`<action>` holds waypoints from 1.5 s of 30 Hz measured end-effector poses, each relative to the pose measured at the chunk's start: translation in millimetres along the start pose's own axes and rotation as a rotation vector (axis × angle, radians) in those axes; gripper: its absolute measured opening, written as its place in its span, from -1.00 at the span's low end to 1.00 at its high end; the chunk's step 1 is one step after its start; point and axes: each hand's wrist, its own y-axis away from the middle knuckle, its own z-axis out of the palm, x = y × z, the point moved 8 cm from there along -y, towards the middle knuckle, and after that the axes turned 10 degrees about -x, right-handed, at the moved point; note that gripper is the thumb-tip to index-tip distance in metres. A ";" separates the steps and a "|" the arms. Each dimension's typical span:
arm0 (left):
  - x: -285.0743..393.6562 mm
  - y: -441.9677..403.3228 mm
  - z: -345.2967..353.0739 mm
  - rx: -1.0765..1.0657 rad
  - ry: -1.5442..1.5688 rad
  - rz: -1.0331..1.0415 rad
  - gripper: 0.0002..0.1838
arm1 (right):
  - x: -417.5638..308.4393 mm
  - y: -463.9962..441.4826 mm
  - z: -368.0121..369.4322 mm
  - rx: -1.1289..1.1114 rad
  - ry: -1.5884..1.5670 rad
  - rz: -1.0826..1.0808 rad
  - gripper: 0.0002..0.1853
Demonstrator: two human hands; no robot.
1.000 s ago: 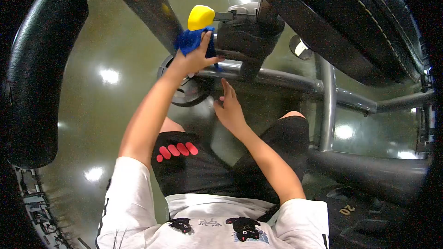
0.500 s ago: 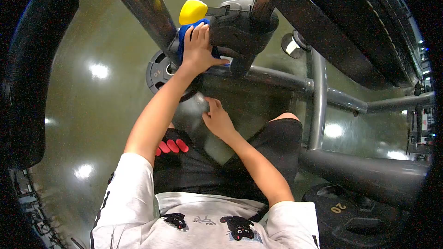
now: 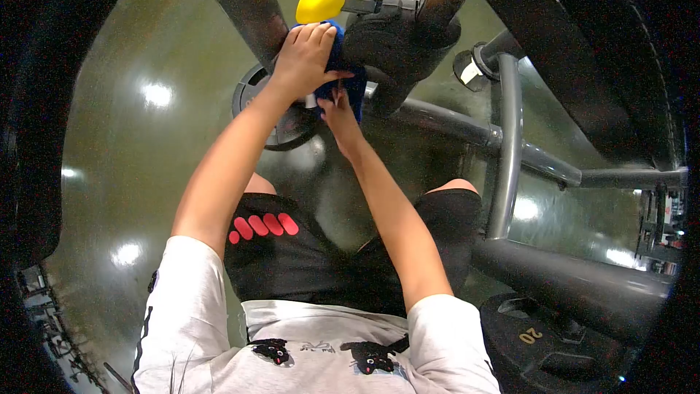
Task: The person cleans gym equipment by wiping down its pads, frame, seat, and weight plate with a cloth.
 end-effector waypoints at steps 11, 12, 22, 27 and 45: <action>44.4 5.9 22.4 0.155 0.041 -0.500 -0.08 | -32.9 61.1 -16.4 0.361 0.662 -0.612 -0.08; 45.3 7.2 19.6 0.211 0.041 -0.484 -0.10 | -38.4 66.1 -20.8 0.359 0.667 -0.611 -0.08; -3.4 -7.2 -1.2 0.095 0.092 -0.190 -0.40 | -78.3 71.2 -14.1 0.384 1.519 -0.462 -0.13; -6.8 -5.5 -3.1 0.138 0.088 -0.147 -0.45 | -85.4 58.1 -0.7 0.368 1.505 -0.445 -0.12; 33.3 88.8 72.2 -0.006 0.475 -0.535 -0.33 | -24.8 80.2 -45.2 0.344 1.356 -0.325 -0.12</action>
